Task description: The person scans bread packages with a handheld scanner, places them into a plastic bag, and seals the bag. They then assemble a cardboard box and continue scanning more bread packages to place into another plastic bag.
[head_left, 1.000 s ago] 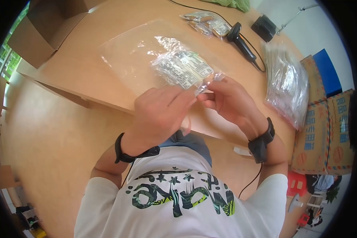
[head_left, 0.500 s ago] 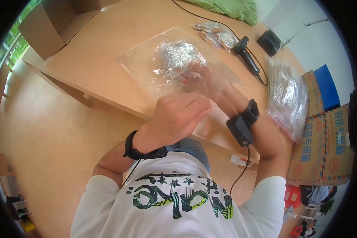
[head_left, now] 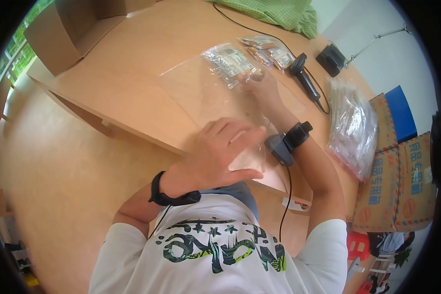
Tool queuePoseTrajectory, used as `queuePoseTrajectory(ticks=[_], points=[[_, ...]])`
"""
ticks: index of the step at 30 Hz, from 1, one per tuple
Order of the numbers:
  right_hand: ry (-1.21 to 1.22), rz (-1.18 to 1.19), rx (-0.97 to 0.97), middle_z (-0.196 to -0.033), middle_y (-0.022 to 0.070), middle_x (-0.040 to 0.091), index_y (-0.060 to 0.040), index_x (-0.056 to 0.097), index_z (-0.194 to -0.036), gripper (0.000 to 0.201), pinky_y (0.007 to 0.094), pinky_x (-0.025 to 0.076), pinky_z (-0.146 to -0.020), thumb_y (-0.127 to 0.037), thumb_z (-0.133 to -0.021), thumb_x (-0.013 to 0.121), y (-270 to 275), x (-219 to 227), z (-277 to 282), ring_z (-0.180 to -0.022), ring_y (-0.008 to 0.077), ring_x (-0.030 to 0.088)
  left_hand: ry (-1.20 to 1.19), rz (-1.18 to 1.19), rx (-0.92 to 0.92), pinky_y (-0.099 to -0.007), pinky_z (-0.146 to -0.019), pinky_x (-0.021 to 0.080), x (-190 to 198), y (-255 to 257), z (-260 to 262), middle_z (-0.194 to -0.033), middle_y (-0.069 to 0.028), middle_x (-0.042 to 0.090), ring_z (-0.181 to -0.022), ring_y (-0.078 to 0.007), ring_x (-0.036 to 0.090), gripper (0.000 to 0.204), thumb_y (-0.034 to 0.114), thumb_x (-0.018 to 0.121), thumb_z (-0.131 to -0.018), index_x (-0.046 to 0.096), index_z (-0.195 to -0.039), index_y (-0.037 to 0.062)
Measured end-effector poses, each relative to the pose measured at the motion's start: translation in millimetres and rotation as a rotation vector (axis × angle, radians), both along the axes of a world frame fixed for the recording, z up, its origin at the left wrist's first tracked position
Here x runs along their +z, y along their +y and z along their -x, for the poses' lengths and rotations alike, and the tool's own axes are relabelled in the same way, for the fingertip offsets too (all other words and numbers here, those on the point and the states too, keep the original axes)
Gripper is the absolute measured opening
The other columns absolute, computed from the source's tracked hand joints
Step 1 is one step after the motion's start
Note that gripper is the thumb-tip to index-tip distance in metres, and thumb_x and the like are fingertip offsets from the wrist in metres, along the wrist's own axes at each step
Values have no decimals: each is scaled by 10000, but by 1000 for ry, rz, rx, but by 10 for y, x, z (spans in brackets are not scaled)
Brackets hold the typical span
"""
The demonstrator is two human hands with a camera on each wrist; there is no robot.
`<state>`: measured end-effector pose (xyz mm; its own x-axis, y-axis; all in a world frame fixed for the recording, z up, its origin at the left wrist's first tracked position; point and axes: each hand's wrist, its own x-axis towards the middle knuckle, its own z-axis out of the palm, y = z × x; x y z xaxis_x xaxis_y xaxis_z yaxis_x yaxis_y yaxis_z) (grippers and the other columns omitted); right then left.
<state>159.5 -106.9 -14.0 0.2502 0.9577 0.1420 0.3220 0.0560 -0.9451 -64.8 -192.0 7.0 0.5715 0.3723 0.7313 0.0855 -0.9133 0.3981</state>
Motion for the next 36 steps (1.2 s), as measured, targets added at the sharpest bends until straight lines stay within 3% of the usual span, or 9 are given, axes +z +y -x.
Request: queuePoseTrajectory(ticks=[3, 5, 7, 11, 19, 23, 27, 31, 36], points=[[639, 181, 272, -845, 78, 627, -6, 558, -1032, 272, 300, 496, -629, -254, -928, 597, -111, 23, -162, -744, 143, 593, 248, 21, 42, -458, -980, 365, -126, 82, 133, -1295, -148, 513, -1199, -323, 466, 644, 484, 663, -790, 542, -1260, 61], [669, 138, 345, -871, 95, 633, 9, 527, -1105, 372, 334, 497, -665, -324, -941, 554, -143, -39, -196, -791, 177, 604, 385, 18, 74, -470, -1028, 324, -200, 92, 201, -1345, -146, 489, -1257, -321, 428, 671, 519, 634, -802, 534, -1280, 60], [51, -53, 163, -930, 129, 640, 14, 503, -1163, 435, 360, 501, -756, -368, -956, 501, -116, -196, -76, -873, 220, 612, 462, -26, 106, -462, -1029, 329, -223, 54, 260, -1341, -142, 498, -1251, -320, 440, 658, 518, 630, -806, 543, -1269, 59], [-172, 90, 330, -1049, 59, 596, -30, 409, -1352, 439, 265, 494, -807, -111, -949, 562, 392, -611, -274, -949, 114, 565, 521, -53, 155, -459, -1007, 340, -202, 16, 366, -1329, -128, 507, -1218, -318, 461, 646, 491, 664, -787, 542, -1249, 56], [-713, -223, 759, -1276, 155, 558, -29, 467, -1361, 486, 338, 462, -924, -157, -909, 593, -123, 306, -300, -1069, 229, 579, 287, -56, 335, -445, -949, 368, -164, 122, 463, -1224, -157, 556, -1115, -326, 506, 561, 389, 689, -789, 569, -1214, 44], [-202, 273, 1087, -1059, 158, 664, 40, 615, -1165, 424, 343, 485, -865, -245, -856, 665, -420, 1145, -810, -961, 241, 625, 188, -52, 239, -406, -804, 411, -6, 118, 213, -982, -112, 589, -890, -279, 555, 540, 354, 691, -791, 569, -1232, 70], [-74, -39, 545, -902, 94, 689, -17, 645, -1121, 356, 295, 503, -756, -261, -862, 659, -149, 1198, -1240, -863, 177, 637, 392, -67, 8, -367, -643, 383, 186, 113, -147, -730, -41, 540, -644, -226, 538, 511, 336, 669, -815, 556, -1266, 125], [-1034, -34, -118, -942, 112, 663, -78, 657, -1091, 378, 354, 502, -744, -316, -799, 694, 412, 907, -954, -864, 262, 631, 607, -156, 3, -341, -599, 373, -5, 143, -349, -687, -34, 554, -590, -215, 554, 350, 353, 627, -848, 587, -1121, 138], [-1591, -168, -231, -1009, 104, 607, -151, 645, -1137, 369, 400, 484, -834, -219, -775, 624, 985, 411, -841, -969, 294, 593, 636, -133, 57, -350, -618, 412, -38, 137, -304, -751, -57, 571, -627, -228, 575, 227, 302, 620, -849, 569, -951, 106]])
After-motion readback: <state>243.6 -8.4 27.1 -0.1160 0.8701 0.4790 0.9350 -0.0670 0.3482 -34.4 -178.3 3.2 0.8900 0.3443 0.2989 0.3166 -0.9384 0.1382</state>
